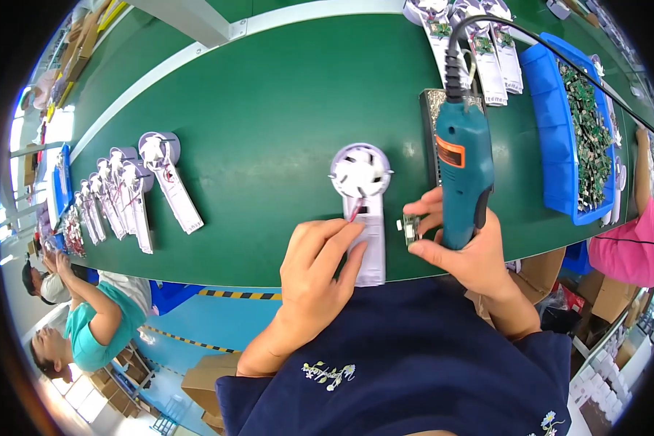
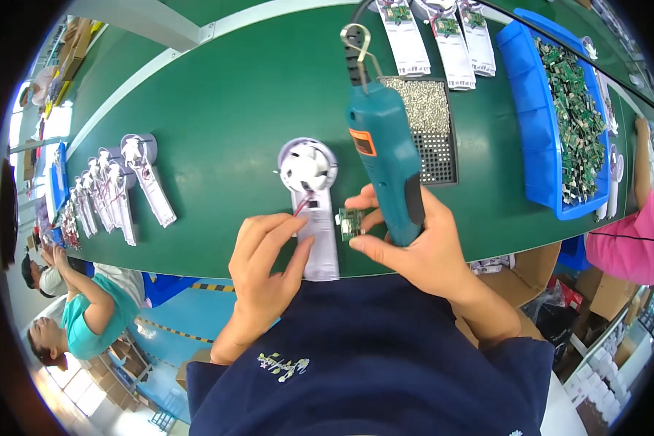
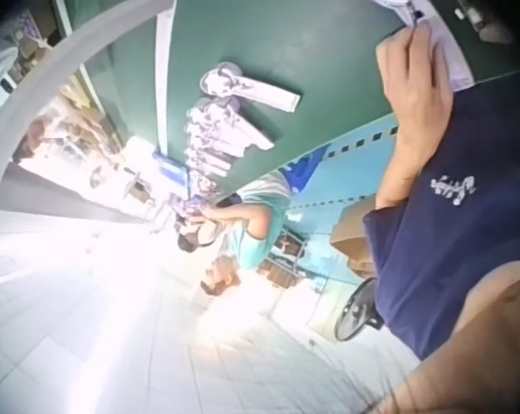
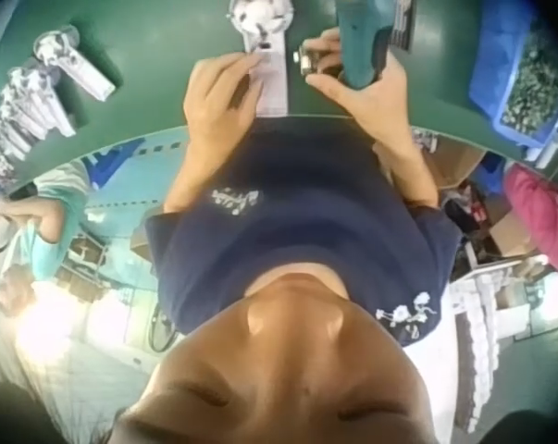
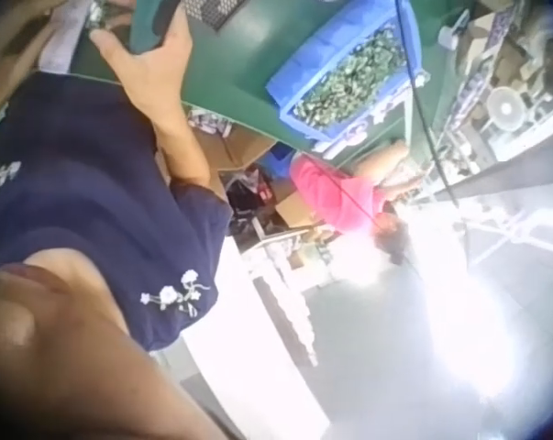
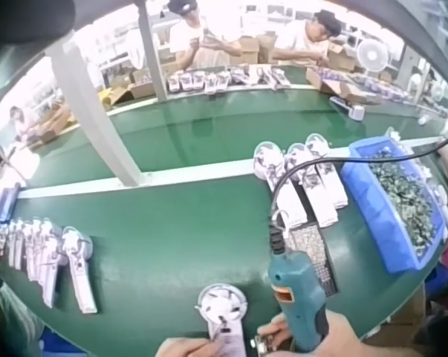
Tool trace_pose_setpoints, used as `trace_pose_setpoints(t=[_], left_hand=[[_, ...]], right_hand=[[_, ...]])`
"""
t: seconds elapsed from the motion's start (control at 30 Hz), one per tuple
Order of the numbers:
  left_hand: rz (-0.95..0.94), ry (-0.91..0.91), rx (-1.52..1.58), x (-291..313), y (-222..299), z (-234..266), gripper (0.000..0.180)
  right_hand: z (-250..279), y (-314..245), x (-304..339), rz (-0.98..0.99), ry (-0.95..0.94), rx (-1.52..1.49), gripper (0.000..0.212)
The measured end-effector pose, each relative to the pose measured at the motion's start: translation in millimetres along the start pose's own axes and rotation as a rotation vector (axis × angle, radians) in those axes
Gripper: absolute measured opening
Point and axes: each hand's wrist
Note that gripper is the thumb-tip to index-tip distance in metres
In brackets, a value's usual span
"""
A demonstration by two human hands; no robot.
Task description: The person assembles portable hand fans by installing circuit boards into plastic casings and securing them with screws using an electric screwdriver.
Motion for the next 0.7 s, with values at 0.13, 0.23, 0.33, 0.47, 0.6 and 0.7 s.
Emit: trace_pose_setpoints(t=[0.13,0.23,0.33,0.47,0.6,0.7], left_hand=[[0.059,0.065,0.229,-12.1,-24.8,-9.1,0.023],[0.129,0.091,0.406,-8.9,-31.7,-20.5,0.014],[0.098,0.127,0.368,-9.0,-32.4,-26.2,0.019],[0.162,0.18,0.431,-3.0,-33.0,-35.4,0.022],[0.293,0.181,0.582,1.8,-27.7,-35.3,0.018],[0.285,0.1,0.577,-3.0,-19.1,-28.2,0.012]], right_hand=[[-9.8,4.5,-9.5,0.022,0.104,0.142,0.046],[-12.5,2.2,-6.0,-0.054,0.073,0.261,0.045],[-14.8,4.7,-0.7,-0.064,0.071,0.4,0.045],[-20.5,-5.7,-10.4,0.12,-0.009,0.684,0.051],[-24.7,1.4,-14.4,0.217,-0.002,0.732,0.05],[-21.5,4.3,-10.6,0.249,0.123,0.747,0.043]])
Point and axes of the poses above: each hand's wrist, its own x-axis away from the middle knuckle, its own z-axis out of the back of the hand, y = z × x, and after that the axes turned 9 degrees about -y, right-handed
